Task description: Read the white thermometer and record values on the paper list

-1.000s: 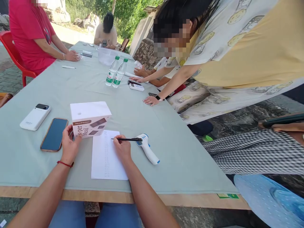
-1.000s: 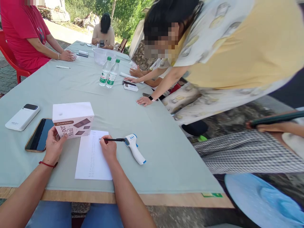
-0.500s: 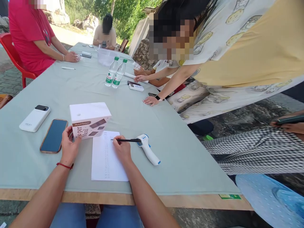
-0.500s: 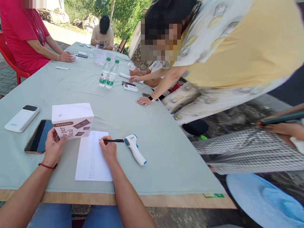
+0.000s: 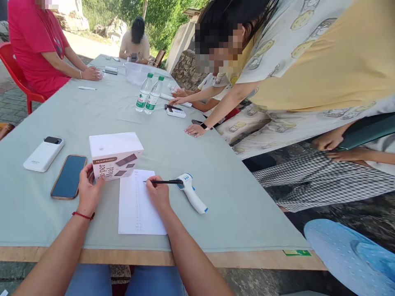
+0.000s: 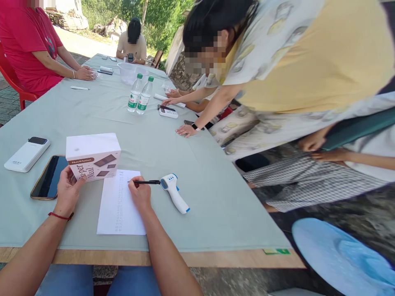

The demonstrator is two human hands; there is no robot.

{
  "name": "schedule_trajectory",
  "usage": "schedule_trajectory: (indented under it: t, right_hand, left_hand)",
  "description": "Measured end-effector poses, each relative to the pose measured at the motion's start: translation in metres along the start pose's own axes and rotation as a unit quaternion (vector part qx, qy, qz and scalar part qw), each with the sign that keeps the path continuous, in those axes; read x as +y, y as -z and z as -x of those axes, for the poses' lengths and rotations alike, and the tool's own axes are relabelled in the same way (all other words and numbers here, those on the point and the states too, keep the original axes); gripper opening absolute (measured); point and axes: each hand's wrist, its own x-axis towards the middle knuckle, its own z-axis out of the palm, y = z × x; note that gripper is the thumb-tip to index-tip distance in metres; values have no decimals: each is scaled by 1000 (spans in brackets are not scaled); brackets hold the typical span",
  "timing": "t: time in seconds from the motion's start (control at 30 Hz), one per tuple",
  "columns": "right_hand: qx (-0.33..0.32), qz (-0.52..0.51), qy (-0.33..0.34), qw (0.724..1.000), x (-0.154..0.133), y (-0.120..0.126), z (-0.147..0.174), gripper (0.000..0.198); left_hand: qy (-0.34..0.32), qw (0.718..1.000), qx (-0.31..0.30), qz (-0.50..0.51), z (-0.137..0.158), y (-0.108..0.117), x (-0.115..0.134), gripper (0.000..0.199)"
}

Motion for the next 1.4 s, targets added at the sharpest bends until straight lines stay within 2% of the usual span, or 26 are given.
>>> schedule_trajectory:
  t: [0.3,0.83,1.4]
  right_hand:
    - [36,-30,-1,999,2,-1,0,19]
    - [18,2,3,1000,1,0,0,15]
    - [33,-9,2,999,-2,0,0,15]
  left_hand:
    - [11,1000,2,4,0,0,0,68]
    - [14,1000,3,-1,1,-1,4,65]
    - [8,1000,1,-10,0,1,2,64]
